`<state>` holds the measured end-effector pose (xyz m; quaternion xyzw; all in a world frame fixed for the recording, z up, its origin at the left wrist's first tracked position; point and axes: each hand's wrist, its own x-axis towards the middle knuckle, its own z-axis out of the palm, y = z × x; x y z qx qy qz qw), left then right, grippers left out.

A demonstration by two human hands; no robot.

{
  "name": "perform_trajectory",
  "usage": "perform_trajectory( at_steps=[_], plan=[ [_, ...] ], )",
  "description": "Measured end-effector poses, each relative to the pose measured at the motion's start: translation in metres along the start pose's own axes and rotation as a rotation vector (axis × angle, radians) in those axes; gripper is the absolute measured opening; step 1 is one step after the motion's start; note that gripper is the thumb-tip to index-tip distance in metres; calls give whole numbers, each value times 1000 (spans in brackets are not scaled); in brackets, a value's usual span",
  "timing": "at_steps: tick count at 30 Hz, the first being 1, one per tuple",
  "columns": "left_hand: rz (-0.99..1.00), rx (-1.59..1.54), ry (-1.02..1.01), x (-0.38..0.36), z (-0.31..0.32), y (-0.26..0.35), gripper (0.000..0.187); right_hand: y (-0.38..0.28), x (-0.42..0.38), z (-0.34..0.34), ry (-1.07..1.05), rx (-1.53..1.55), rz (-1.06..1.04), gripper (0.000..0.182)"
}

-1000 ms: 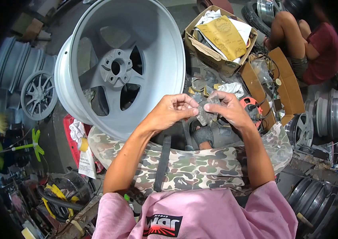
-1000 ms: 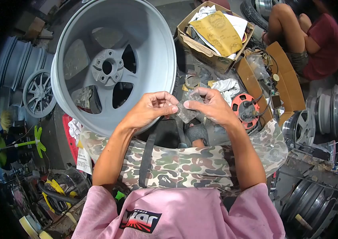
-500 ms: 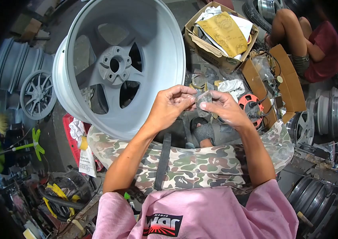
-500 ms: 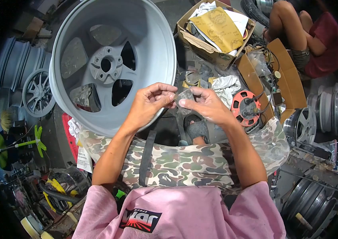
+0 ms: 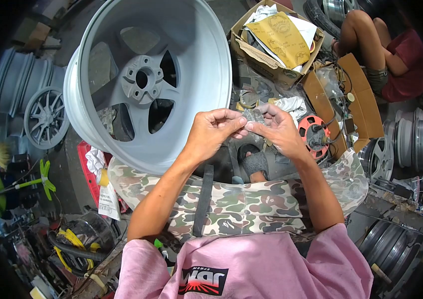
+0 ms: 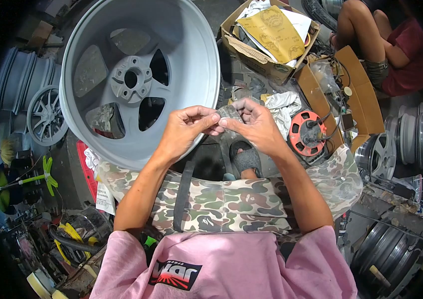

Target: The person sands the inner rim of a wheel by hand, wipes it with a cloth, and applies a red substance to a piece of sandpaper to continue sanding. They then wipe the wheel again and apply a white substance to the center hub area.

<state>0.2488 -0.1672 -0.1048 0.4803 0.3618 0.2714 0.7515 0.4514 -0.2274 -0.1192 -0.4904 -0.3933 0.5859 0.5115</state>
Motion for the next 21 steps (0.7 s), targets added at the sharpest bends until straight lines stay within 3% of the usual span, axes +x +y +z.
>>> perform_trajectory(
  at_steps=[8, 13, 21],
  plan=[
    [0, 7, 13, -1, -3, 4, 21, 4, -1, -3, -42, -2, 18, 23],
    [17, 108, 33, -1, -2, 8, 20, -1, -4, -8, -105, -225, 67, 22],
    [4, 178, 13, -3, -6, 14, 18, -9, -6, -3, -119, -123, 139, 17]
  ],
)
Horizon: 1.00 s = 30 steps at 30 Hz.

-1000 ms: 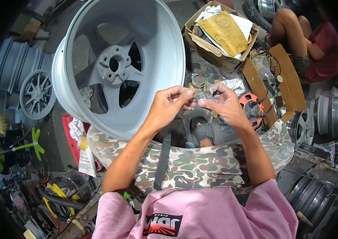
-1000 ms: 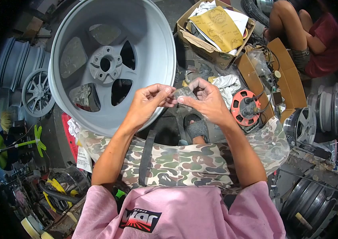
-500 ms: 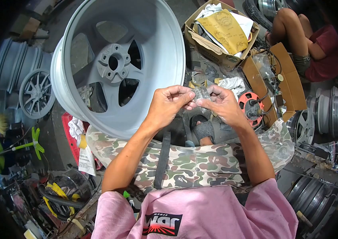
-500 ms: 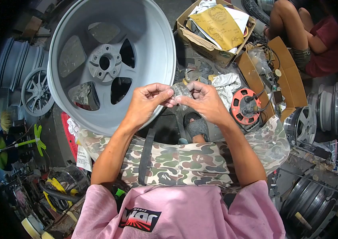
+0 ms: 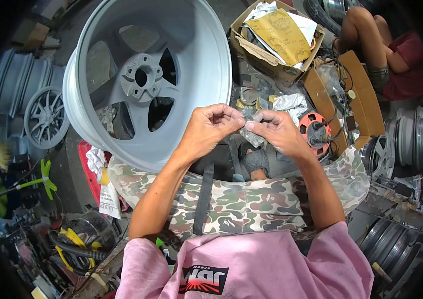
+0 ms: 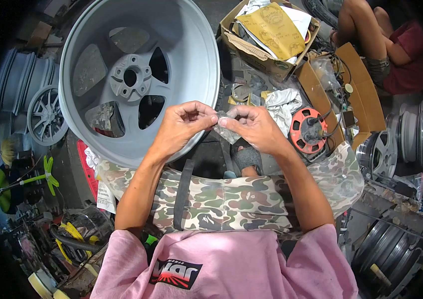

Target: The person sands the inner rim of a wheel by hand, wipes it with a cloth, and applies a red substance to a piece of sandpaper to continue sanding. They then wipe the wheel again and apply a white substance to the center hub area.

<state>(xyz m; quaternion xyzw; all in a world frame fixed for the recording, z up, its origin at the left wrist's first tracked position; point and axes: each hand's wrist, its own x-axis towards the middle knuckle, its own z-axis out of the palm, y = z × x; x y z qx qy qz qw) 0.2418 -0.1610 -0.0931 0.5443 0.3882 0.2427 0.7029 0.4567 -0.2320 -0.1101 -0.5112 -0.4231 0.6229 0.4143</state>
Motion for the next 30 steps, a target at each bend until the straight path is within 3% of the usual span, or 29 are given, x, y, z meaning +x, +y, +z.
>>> perform_trajectory(
  at_steps=[10, 17, 19, 22, 28, 30],
  plan=[
    [-18, 21, -39, 0, -2, -3, 18, 1, 0, 6, -35, 44, -97, 14],
    [-54, -43, -74, 2, -5, -7, 24, 6, 2, 2, -49, -96, -39, 17],
    [-68, -50, -66, 0, -1, -1, 23, 6, 2, 4, 26, 34, -63, 22],
    [-82, -66, -75, -1, -3, -1, 23, 7, 5, -5, 90, -88, -60, 24],
    [-44, -54, -63, 1, -3, -3, 20, -11, -1, 0, 87, -33, 9, 25],
    [-24, -22, -44, 1, -4, -4, 20, 0, 4, 5, 73, 22, -61, 25]
  ],
)
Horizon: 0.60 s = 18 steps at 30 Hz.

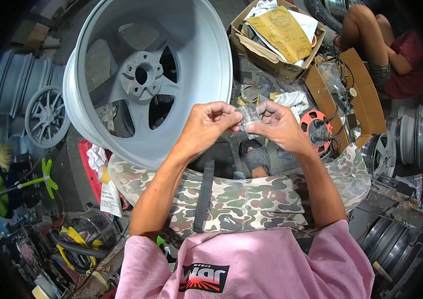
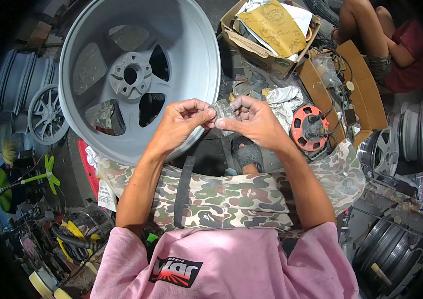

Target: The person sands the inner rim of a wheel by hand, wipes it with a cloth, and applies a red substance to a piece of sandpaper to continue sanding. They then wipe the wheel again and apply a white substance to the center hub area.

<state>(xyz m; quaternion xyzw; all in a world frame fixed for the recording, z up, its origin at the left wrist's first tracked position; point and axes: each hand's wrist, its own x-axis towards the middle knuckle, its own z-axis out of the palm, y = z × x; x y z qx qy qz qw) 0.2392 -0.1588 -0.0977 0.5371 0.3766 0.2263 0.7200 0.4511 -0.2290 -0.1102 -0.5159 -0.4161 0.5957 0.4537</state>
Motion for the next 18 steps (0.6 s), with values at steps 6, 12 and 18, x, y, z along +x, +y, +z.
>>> perform_trajectory(
  at_steps=[6, 12, 18],
  plan=[
    [9, -79, 33, 0, 3, -1, 21, 17, 5, -2, -9, 1, -65, 25],
    [-18, -180, 49, 2, 6, -3, 19, 23, 7, -4, -3, 71, -106, 23],
    [49, -146, 83, 0, 10, 2, 14, -10, -2, 10, -56, 292, 67, 13]
  ],
)
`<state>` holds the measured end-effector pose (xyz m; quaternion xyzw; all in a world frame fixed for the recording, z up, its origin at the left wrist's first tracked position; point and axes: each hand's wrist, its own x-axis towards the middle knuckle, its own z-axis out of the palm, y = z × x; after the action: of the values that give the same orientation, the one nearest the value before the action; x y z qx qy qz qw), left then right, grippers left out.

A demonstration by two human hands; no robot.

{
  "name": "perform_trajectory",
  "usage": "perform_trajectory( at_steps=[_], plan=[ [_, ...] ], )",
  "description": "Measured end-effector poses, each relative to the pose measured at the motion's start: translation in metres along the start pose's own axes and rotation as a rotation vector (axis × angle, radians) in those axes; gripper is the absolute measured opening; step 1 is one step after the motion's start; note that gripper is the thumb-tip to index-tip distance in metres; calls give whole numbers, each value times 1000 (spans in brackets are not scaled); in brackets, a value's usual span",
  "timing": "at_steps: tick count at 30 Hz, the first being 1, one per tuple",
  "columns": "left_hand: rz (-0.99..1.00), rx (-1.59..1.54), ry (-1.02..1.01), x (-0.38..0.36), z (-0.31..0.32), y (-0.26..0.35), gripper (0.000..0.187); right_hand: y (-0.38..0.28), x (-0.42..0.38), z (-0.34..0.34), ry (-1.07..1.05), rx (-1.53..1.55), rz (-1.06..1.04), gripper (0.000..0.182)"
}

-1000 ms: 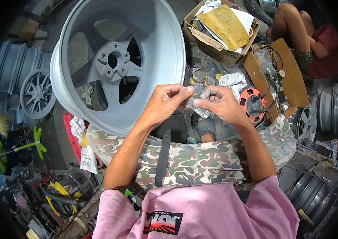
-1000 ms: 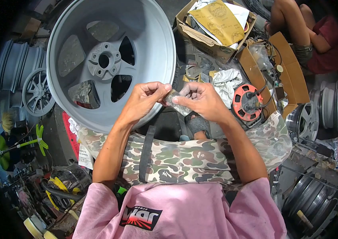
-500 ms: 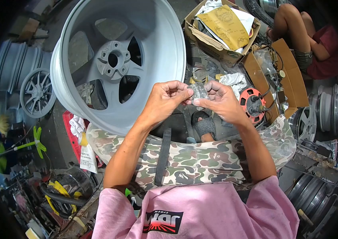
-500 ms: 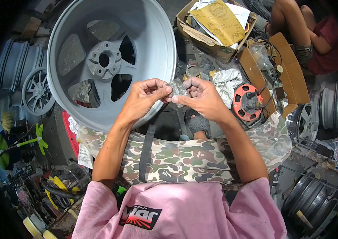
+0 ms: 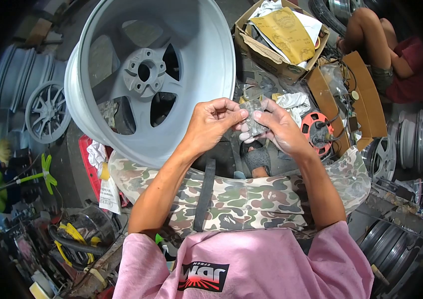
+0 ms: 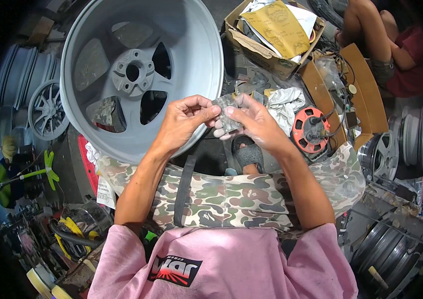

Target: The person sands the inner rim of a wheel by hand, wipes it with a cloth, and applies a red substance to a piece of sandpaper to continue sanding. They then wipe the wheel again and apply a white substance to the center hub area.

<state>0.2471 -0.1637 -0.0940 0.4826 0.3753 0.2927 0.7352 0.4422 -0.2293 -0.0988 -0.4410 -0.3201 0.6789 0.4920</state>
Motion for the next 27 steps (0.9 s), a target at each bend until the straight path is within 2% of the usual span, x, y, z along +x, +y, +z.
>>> perform_trajectory(
  at_steps=[1, 4, 6, 8, 9, 10, 12, 13, 14, 15, 16, 17, 18, 19, 20, 22, 24, 25, 27],
  plan=[
    [21, 38, -12, 1, -2, -2, 14, -5, -2, 3, -25, 103, 123, 16],
    [28, 120, -42, 2, -6, -1, 15, -7, -4, 3, -108, 234, 226, 21],
    [17, 153, -39, 0, -9, 1, 17, -2, -5, 4, -78, 210, 216, 21],
    [271, 545, 36, -2, -9, 4, 22, 7, -3, 0, -56, 177, 214, 20],
    [394, 595, 114, -6, -7, 11, 27, 12, -1, -6, -68, -159, 159, 20],
    [394, 585, 132, -10, -8, 19, 27, 20, 2, -10, -80, -493, 93, 21],
    [579, 711, 330, -16, -11, 38, 27, 47, 3, -5, -43, -602, 77, 24],
    [731, 733, 391, -22, -14, 48, 26, 55, 3, 2, -55, -774, -41, 24],
    [910, 892, 466, -32, -22, 64, 25, 63, 6, 7, -68, -943, -165, 24],
    [1078, 942, 526, -46, -25, 83, 23, 76, 11, 10, -69, -979, -308, 25],
    [1235, 1033, 623, -59, -35, 93, 19, 82, 15, 15, -77, -986, -305, 25],
    [1222, 927, 693, -79, -37, 100, 20, 87, 19, 20, -67, -991, -268, 24],
    [1307, 1051, 834, -91, -49, 110, 23, 89, 23, 26, -61, -996, -233, 23],
    [1483, 881, 919, -88, -62, 112, 24, 91, 26, 31, -60, -1010, -214, 24],
    [1492, 872, 971, -88, -73, 115, 27, 91, 29, 33, -77, -1016, -215, 24],
    [1232, 990, 1095, -82, -85, 113, 34, 94, 32, 35, -100, -1018, -144, 25],
    [1064, 612, 1011, -65, -73, 97, 41, 96, 32, 33, -154, -1071, -196, 26],
    [1006, 648, 951, -63, -73, 89, 41, 97, 32, 32, -197, -1119, -250, 28],
    [1032, 627, 930, -60, -75, 90, 40, 99, 33, 32, -200, -1121, -283, 25]
  ],
)
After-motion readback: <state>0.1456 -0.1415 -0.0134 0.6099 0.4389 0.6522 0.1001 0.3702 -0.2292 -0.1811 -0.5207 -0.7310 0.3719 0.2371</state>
